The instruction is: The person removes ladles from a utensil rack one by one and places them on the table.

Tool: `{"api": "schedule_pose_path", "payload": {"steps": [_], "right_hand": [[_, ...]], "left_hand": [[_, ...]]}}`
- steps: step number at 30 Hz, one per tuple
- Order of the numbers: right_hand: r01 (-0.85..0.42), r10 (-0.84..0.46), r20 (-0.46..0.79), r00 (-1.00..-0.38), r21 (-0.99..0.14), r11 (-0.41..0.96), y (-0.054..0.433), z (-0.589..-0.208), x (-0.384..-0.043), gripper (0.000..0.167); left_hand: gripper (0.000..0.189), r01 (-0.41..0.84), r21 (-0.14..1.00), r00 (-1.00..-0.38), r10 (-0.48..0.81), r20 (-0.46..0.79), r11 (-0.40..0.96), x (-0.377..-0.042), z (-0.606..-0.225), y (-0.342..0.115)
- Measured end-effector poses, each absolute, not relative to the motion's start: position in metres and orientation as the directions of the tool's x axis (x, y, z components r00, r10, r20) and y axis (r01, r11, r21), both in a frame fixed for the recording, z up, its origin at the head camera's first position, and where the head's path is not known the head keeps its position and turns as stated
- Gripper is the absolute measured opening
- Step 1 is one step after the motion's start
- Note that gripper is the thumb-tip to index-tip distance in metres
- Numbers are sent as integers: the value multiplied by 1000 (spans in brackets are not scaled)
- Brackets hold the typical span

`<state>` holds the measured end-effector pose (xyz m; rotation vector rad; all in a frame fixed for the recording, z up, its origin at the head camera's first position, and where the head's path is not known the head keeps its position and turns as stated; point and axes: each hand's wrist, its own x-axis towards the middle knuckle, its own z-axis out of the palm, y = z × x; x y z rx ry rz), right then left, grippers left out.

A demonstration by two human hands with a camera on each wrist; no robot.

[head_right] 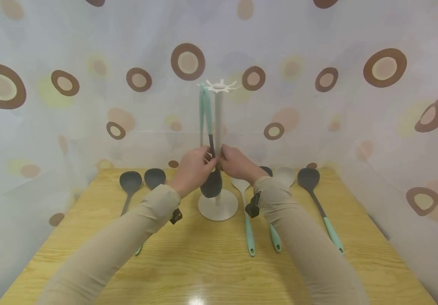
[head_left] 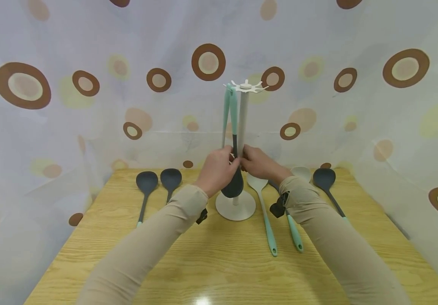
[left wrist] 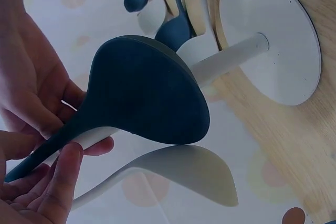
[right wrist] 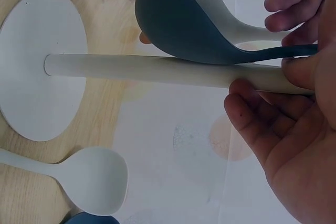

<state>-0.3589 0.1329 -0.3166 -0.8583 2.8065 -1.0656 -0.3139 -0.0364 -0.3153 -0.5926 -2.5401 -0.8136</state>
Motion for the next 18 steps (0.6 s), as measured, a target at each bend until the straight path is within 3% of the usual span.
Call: {"api": "schedule_pose_path", "payload": {"steps": [18], "right_hand": [[-488, -491, 184, -851, -622, 612, 132, -317, -356, 17]], "left_hand": [[18, 537, 497, -809, 249, 533, 682, -317, -319, -33]]}}
